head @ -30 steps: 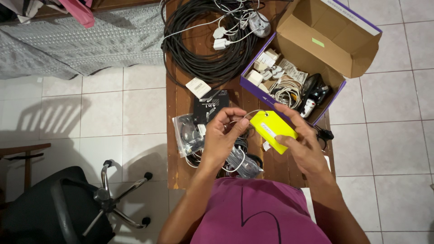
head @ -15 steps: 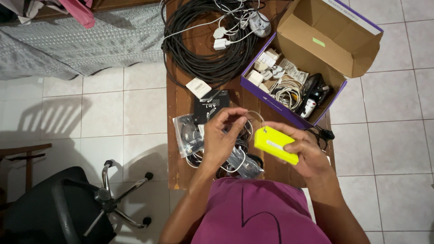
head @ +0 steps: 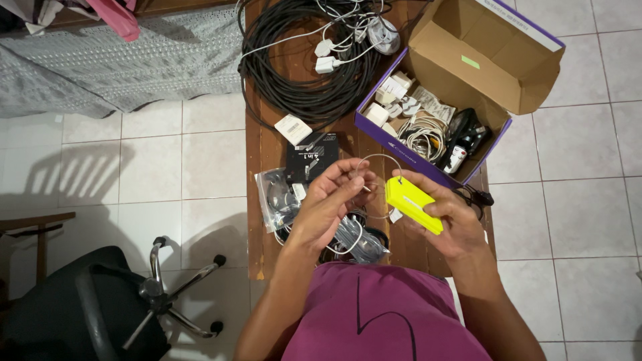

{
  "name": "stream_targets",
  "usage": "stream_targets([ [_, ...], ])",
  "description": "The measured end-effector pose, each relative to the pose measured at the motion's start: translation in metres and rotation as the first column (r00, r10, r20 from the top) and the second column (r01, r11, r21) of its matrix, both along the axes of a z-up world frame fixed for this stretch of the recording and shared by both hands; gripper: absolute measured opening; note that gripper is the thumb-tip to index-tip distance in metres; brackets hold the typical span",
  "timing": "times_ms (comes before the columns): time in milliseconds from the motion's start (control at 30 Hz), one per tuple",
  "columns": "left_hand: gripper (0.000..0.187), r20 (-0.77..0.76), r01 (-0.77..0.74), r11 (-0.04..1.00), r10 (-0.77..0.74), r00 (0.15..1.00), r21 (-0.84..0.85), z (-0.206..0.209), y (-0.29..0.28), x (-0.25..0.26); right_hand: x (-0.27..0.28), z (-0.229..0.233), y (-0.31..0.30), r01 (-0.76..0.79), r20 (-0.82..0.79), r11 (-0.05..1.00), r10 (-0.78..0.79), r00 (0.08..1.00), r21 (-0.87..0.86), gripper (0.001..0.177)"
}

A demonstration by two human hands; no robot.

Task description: The person sorts through a pile of cables and adapters on a wooden table, picking up items, inspecting connectors, and placing them into a cardboard box. They handle various cables, power adapters, and a small yellow box, organizing them methodically.

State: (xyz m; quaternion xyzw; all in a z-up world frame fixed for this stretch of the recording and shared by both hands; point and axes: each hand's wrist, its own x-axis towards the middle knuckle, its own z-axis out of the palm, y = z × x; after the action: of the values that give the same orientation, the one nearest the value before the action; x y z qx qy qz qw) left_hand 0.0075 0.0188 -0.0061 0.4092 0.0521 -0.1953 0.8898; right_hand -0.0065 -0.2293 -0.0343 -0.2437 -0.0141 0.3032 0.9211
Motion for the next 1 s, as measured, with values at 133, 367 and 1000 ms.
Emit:
stream_targets([
  [133,0.028,-0.009,-0.005,1.0,0.005,1.0,-0.003,0.008,0.001,-0.002,0.001,0.002,0.003,0.03,-0.026,0.998,-0.032,0.999,-0.053,0.079],
  [367,0.023,-0.006,-0.022,0.997,0.022,1.0,-0.08,0.009,0.002,-0.003,0.001,-0.008,0.004,0.043,-0.009,0.997,-0.044,0.999,-0.058,0.069],
  [1000,0.023,-0.12,-0.17,0.919,0.135,0.984,-0.356,0.001,-0.004,0.0,-0.01,0.02,0.044,0.06,0.274,0.829,0.114,0.955,-0.556,0.111],
])
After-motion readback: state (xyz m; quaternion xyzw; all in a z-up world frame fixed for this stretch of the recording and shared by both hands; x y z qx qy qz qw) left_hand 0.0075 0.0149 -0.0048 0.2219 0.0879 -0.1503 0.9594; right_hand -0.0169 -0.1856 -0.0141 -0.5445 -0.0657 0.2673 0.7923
